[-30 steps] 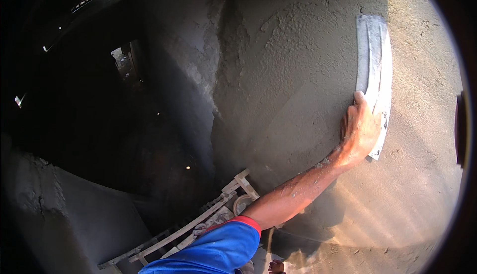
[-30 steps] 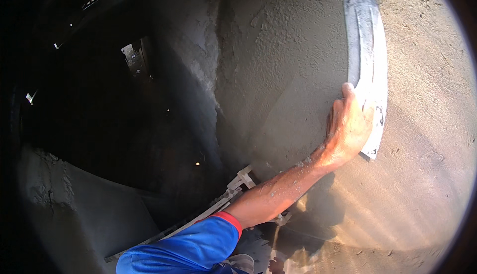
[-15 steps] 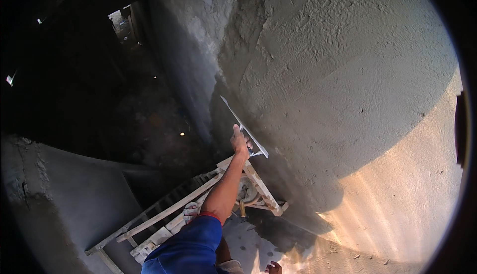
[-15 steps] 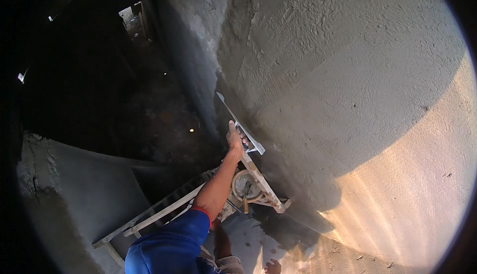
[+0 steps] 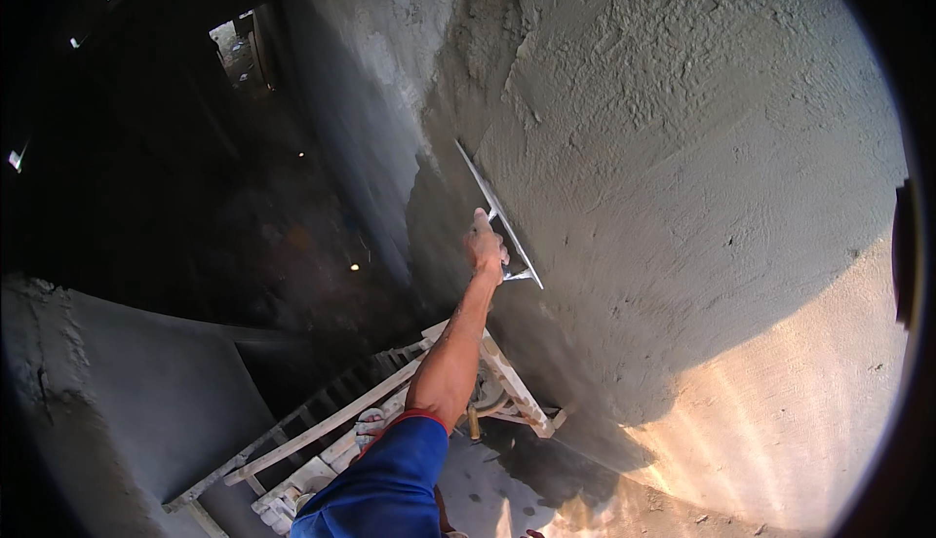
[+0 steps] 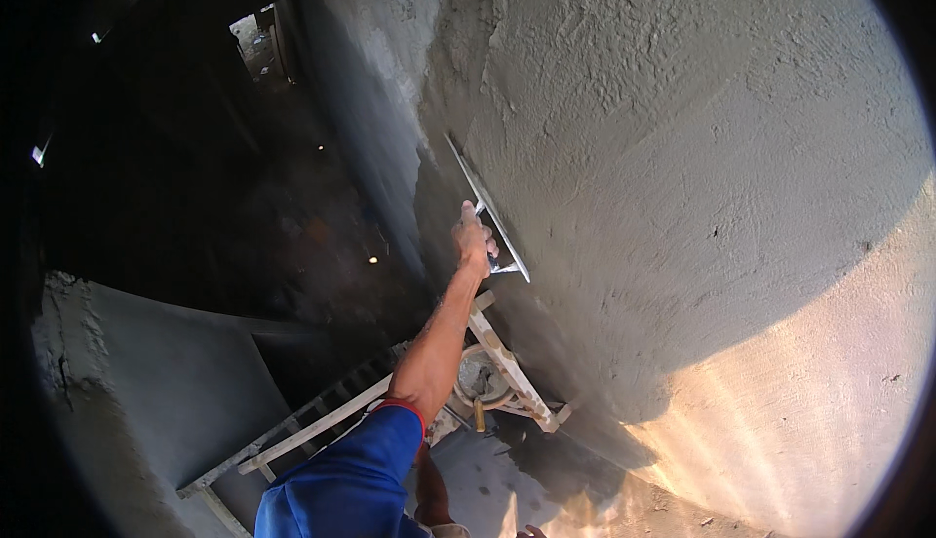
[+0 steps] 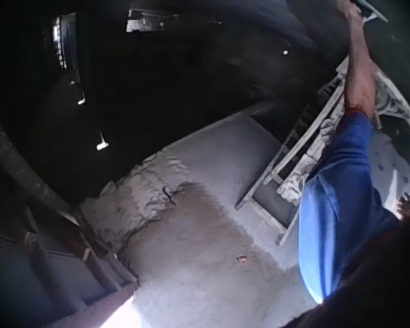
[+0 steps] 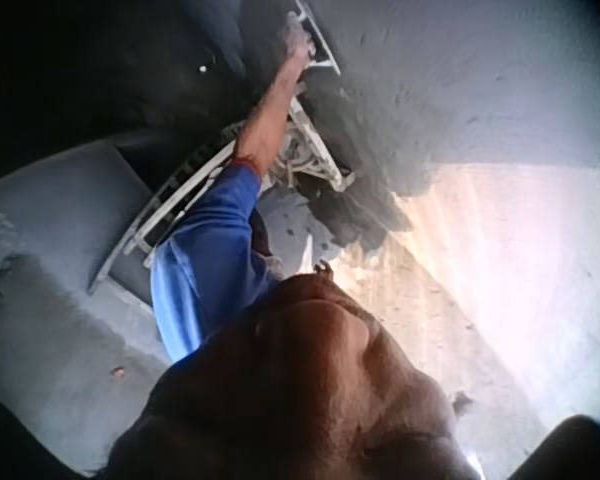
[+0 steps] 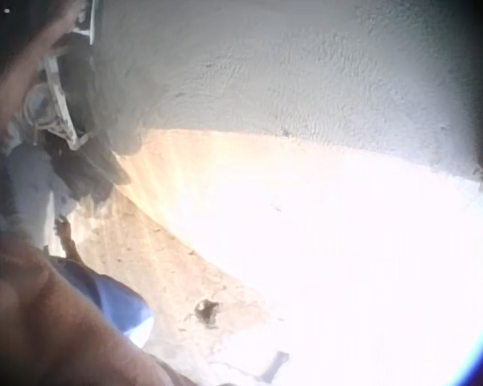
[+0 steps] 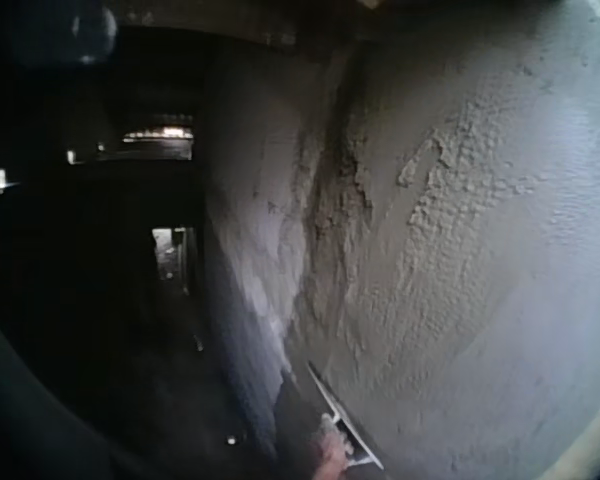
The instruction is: The person applies plaster to a wall using a trowel and a wooden board, dipping a plastic cup into a bucket of water to moisten the surface.
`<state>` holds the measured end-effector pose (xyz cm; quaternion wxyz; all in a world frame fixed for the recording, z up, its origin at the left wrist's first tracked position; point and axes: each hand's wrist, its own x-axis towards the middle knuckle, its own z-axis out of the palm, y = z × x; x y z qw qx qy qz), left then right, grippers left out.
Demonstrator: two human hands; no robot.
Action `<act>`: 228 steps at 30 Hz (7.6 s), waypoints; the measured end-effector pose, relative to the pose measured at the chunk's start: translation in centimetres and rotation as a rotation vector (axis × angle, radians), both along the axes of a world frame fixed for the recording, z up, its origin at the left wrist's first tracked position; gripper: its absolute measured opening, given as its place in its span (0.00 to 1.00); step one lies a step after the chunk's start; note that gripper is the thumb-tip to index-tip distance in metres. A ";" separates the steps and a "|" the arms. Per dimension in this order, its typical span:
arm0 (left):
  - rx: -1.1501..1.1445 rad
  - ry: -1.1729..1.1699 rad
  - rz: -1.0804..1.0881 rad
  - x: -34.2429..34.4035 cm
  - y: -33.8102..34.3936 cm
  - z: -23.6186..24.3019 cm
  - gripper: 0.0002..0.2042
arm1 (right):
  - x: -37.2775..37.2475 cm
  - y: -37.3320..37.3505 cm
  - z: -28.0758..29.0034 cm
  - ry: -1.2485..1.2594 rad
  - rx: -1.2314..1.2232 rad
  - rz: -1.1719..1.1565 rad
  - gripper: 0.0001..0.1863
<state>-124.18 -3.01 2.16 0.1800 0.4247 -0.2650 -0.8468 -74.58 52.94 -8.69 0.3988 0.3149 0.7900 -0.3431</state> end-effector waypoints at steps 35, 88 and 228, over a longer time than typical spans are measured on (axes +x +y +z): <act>-1.007 0.834 -0.284 9.3 18.8 37.5 0.15 | -7.6 2.4 -5.1 -0.089 -0.926 -0.603 0.28; 0.329 0.033 -0.029 1.0 4.1 -4.3 0.23 | 1.2 4.7 1.0 -0.032 -0.274 -0.325 0.22; -1.158 0.669 -0.576 17.5 28.9 24.5 0.19 | -8.8 -4.0 6.7 0.059 -0.322 -0.314 0.24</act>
